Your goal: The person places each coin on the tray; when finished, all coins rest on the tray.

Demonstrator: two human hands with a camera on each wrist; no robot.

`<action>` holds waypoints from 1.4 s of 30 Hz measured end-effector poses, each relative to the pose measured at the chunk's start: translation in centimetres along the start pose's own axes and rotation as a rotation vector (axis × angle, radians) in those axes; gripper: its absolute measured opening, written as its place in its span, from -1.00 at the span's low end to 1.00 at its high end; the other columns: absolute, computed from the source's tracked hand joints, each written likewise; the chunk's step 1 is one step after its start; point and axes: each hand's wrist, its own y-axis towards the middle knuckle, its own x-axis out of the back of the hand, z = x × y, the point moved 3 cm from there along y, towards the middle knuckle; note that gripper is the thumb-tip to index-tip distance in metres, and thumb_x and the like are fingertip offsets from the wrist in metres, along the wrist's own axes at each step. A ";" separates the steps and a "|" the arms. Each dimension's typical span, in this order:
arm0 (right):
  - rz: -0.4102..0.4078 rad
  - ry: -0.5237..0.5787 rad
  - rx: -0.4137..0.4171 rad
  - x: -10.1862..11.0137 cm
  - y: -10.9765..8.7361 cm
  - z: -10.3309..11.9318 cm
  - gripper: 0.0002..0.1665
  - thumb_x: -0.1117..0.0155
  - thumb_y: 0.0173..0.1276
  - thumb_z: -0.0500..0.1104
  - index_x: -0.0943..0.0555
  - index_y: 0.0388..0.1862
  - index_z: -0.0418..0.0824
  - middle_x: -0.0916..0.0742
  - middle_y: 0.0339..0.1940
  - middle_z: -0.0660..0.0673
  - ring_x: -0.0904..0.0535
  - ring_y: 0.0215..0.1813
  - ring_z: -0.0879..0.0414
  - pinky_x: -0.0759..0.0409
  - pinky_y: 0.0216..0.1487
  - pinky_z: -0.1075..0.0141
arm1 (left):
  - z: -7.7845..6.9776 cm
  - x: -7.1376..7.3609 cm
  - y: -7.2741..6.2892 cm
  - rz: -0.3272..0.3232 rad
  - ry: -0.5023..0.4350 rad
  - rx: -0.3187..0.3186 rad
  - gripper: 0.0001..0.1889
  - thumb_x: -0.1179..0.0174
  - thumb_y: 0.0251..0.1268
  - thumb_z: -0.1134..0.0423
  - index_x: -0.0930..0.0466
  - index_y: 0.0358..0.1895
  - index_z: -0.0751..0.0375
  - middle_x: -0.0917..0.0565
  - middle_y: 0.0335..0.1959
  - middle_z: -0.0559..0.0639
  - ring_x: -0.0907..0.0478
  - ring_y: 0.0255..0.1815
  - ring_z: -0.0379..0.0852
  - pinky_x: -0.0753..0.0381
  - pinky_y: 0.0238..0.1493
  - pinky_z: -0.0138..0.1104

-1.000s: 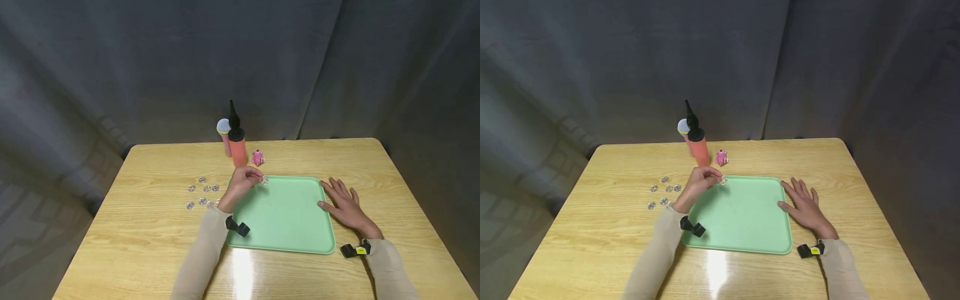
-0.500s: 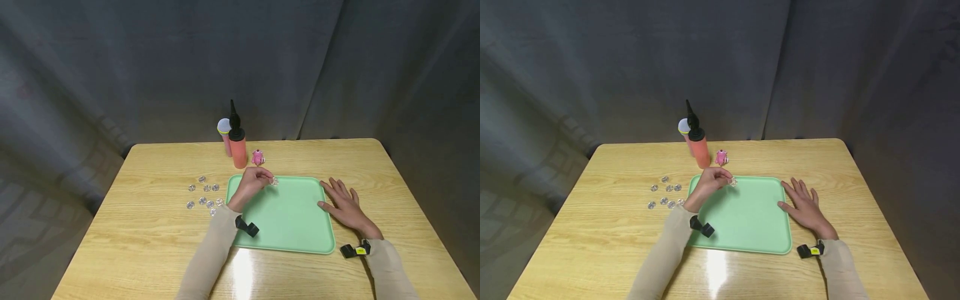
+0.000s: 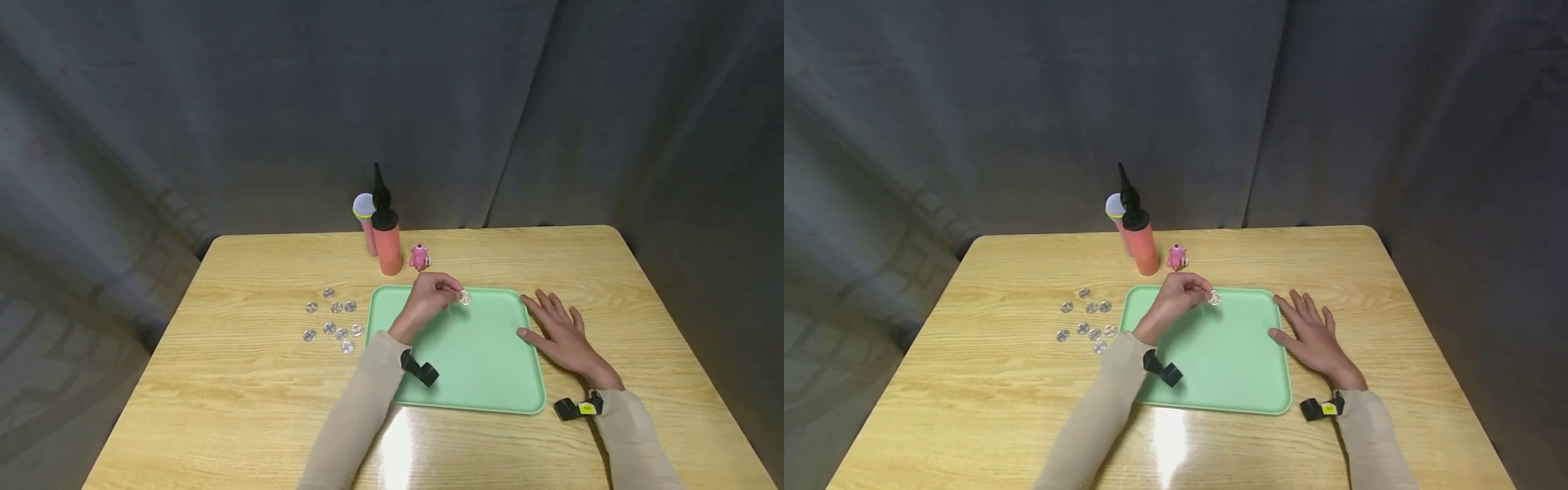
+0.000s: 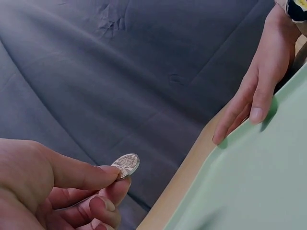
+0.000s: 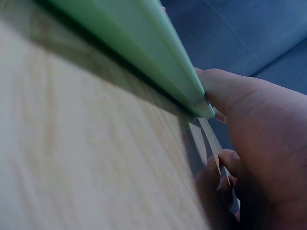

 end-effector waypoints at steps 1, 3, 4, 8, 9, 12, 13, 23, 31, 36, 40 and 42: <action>0.002 -0.001 -0.004 0.0 0.0 0.0 -0.14 -0.16 0.49 0.05 -0.08 0.63 -0.10 0.00 0.64 -0.47 0.28 0.65 -0.43 0.44 0.42 -0.45 | 0.0 -0.2 0.1 0.002 -0.001 0.002 -0.90 -0.25 0.20 0.51 -0.70 -0.25 0.45 -0.69 -0.45 0.06 -0.46 -0.51 -0.11 -0.45 -0.48 -0.38; 0.003 -0.001 -0.007 0.0 0.0 0.1 -0.14 -0.16 0.49 0.05 -0.07 0.63 -0.10 0.00 0.63 -0.48 0.28 0.65 -0.43 0.45 0.42 -0.45 | 0.0 -0.6 0.3 0.005 -0.008 0.007 -0.90 -0.26 0.19 0.51 -0.70 -0.25 0.46 -0.69 -0.45 0.05 -0.45 -0.52 -0.14 -0.44 -0.48 -0.39; 0.003 -0.002 -0.007 0.0 0.0 0.1 -0.14 -0.16 0.49 0.06 -0.07 0.63 -0.11 -0.01 0.63 -0.48 0.28 0.65 -0.43 0.45 0.42 -0.45 | 0.1 -0.8 0.3 0.008 -0.010 0.010 -0.90 -0.27 0.19 0.51 -0.70 -0.25 0.47 -0.69 -0.46 0.05 -0.44 -0.53 -0.15 -0.44 -0.49 -0.39; 0.006 -0.006 -0.018 -0.1 0.1 0.1 -0.14 -0.15 0.49 0.07 -0.07 0.63 -0.11 0.00 0.63 -0.48 0.28 0.65 -0.43 0.46 0.42 -0.45 | 0.4 -1.7 0.7 0.014 -0.014 0.026 -0.91 -0.28 0.19 0.52 -0.70 -0.26 0.47 -0.70 -0.47 0.08 -0.45 -0.54 -0.15 -0.42 -0.53 -0.44; 0.007 -0.009 -0.022 -0.1 0.1 0.1 -0.14 -0.16 0.49 0.07 -0.07 0.63 -0.11 0.00 0.63 -0.48 0.28 0.65 -0.43 0.45 0.42 -0.45 | 0.6 -1.9 0.8 0.016 -0.014 0.028 -0.91 -0.27 0.19 0.53 -0.71 -0.26 0.47 -0.71 -0.47 0.10 -0.45 -0.54 -0.15 -0.42 -0.53 -0.45; 0.004 -0.013 -0.025 -0.1 0.1 0.1 -0.14 -0.16 0.49 0.07 -0.08 0.63 -0.10 0.00 0.64 -0.47 0.27 0.65 -0.43 0.45 0.43 -0.45 | 0.9 -2.4 1.0 0.019 -0.007 0.034 -0.91 -0.25 0.19 0.54 -0.71 -0.28 0.45 -0.72 -0.47 0.14 -0.45 -0.56 -0.16 -0.42 -0.55 -0.47; 0.005 -0.015 -0.027 -0.1 0.2 0.1 -0.14 -0.16 0.49 0.07 -0.08 0.63 -0.10 0.00 0.64 -0.47 0.27 0.65 -0.43 0.45 0.43 -0.45 | 1.0 -2.6 1.1 0.019 -0.008 0.034 -0.91 -0.24 0.19 0.55 -0.72 -0.28 0.45 -0.72 -0.47 0.15 -0.45 -0.56 -0.16 -0.42 -0.55 -0.47; 0.008 -0.013 -0.023 -0.1 0.1 0.0 -0.14 -0.15 0.50 0.08 -0.07 0.63 -0.10 0.01 0.63 -0.48 0.28 0.65 -0.44 0.45 0.42 -0.46 | 1.5 -4.0 1.8 0.004 0.024 0.056 -0.90 -0.24 0.16 0.57 -0.73 -0.32 0.44 -0.72 -0.51 0.13 -0.43 -0.60 -0.26 -0.41 -0.55 -0.50; 0.006 -0.025 -0.027 -0.2 0.2 -0.3 -0.13 -0.13 0.50 0.11 -0.05 0.64 -0.08 0.01 0.63 -0.48 0.28 0.65 -0.44 0.45 0.41 -0.47 | 1.7 -5.3 2.2 -0.029 0.088 0.056 -0.89 -0.23 0.15 0.58 -0.74 -0.36 0.41 -0.75 -0.47 0.21 -0.46 -0.57 -0.29 -0.42 -0.47 -0.54; 0.014 -0.020 -0.031 -0.1 0.2 -0.3 -0.13 -0.13 0.50 0.12 -0.05 0.64 -0.08 0.02 0.64 -0.47 0.29 0.65 -0.44 0.46 0.41 -0.46 | 1.6 -6.2 2.4 -0.039 0.120 0.057 -0.91 -0.27 0.15 0.56 -0.75 -0.37 0.38 -0.77 -0.44 0.24 -0.48 -0.58 -0.28 -0.41 -0.48 -0.53; 0.013 -0.017 -0.027 -0.1 0.2 -0.2 -0.13 -0.13 0.50 0.12 -0.06 0.64 -0.08 0.02 0.64 -0.46 0.29 0.65 -0.43 0.45 0.41 -0.46 | 1.7 -6.9 2.5 -0.036 0.155 0.065 -0.93 -0.30 0.16 0.54 -0.75 -0.36 0.36 -0.78 -0.42 0.22 -0.48 -0.58 -0.30 -0.41 -0.50 -0.54; 0.011 -0.018 -0.026 0.0 0.2 -0.2 -0.14 -0.13 0.50 0.11 -0.06 0.64 -0.08 0.02 0.64 -0.46 0.29 0.65 -0.43 0.45 0.41 -0.46 | 1.8 -7.3 2.6 -0.043 0.181 0.065 -0.93 -0.30 0.16 0.53 -0.75 -0.37 0.35 -0.78 -0.43 0.20 -0.47 -0.59 -0.31 -0.40 -0.51 -0.54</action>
